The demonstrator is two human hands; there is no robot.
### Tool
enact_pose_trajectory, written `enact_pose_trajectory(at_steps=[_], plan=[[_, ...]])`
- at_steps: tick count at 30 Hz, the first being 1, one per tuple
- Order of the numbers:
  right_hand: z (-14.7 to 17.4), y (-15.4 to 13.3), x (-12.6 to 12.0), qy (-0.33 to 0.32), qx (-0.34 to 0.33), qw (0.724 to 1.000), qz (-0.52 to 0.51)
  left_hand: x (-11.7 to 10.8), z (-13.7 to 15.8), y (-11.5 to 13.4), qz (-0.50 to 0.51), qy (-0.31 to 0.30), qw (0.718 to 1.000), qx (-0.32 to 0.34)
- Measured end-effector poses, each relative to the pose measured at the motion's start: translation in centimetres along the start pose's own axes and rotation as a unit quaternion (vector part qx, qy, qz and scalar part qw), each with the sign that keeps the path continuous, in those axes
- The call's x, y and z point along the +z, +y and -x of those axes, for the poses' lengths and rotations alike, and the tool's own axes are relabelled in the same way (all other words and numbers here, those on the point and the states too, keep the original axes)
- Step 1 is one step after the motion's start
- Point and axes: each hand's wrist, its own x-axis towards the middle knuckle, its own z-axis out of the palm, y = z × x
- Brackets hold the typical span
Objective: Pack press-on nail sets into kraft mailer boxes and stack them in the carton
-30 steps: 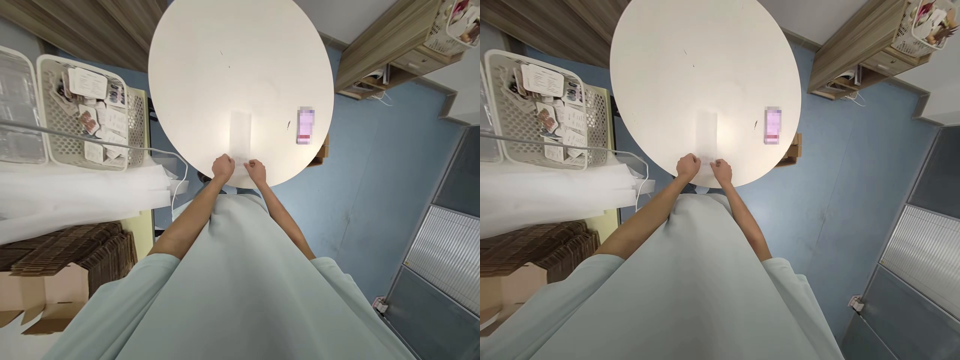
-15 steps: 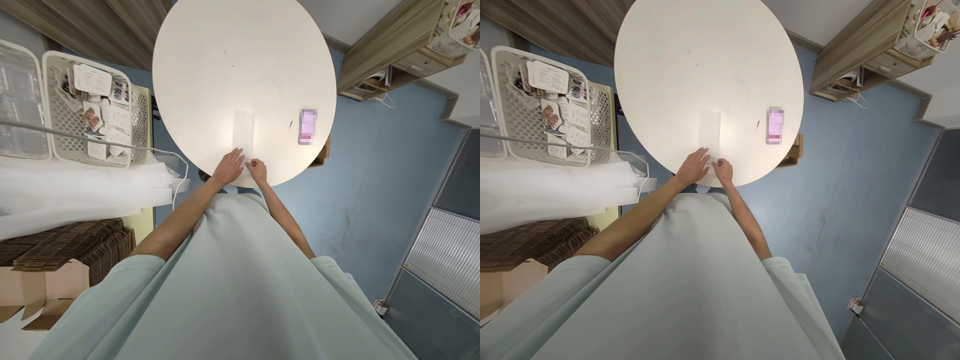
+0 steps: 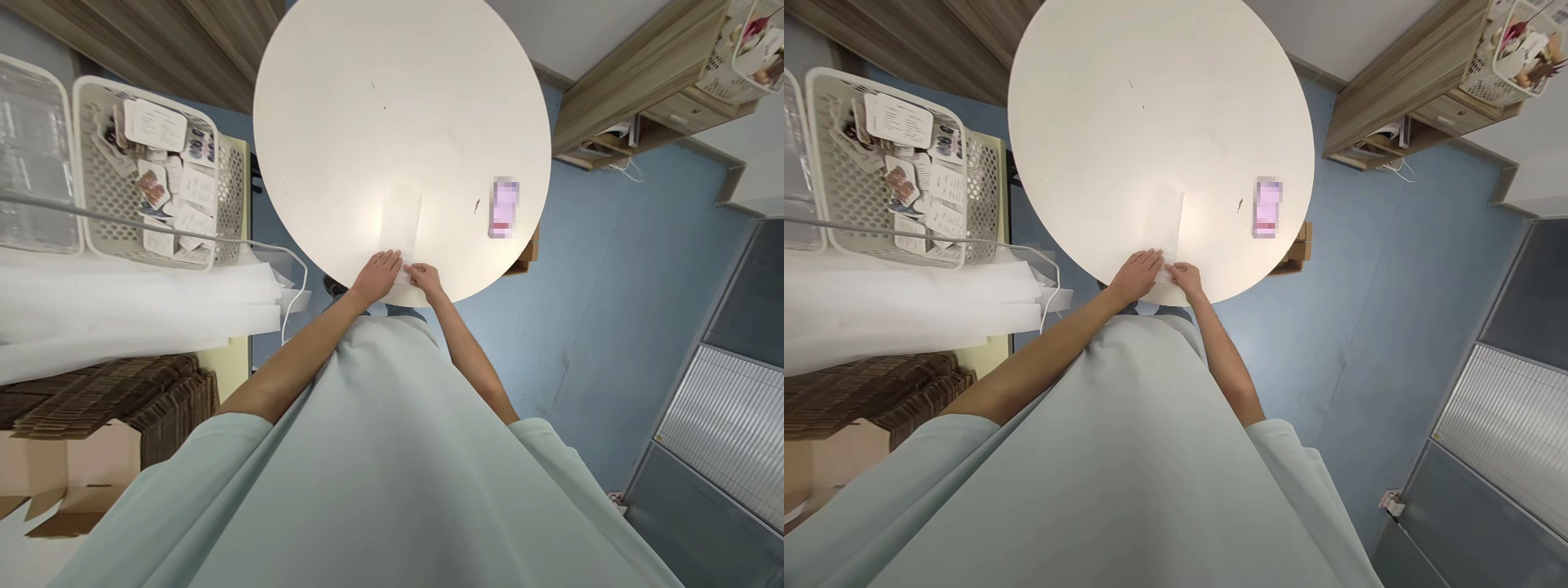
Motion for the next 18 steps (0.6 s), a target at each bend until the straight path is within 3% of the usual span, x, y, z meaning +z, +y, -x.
enact_pose_trajectory(at_steps=[3, 6, 8, 11, 18], plan=[[0.9, -0.4, -1.2, -0.003, -0.027, 0.998, 0.065, -0.4, -0.1, 0.3, -0.012, 0.001, 1.000, -0.014], [1.8, -0.7, -2.0, -0.021, -0.167, 0.967, 0.189, -0.9, 0.0, 0.5, -0.013, -0.001, 1.000, -0.027], [2.1, -0.8, -2.1, -0.064, -0.223, 0.943, 0.237, -1.2, 0.1, 0.5, -0.004, -0.003, 1.000, -0.031], [1.9, -0.7, -2.0, -0.091, -0.231, 0.936, 0.252, -1.5, 0.3, 0.3, 0.018, -0.006, 0.999, -0.043], [0.1, 0.0, -1.9, -0.089, -0.207, 0.950, 0.214, -1.9, 0.8, -0.3, 0.075, 0.011, 0.991, -0.112]])
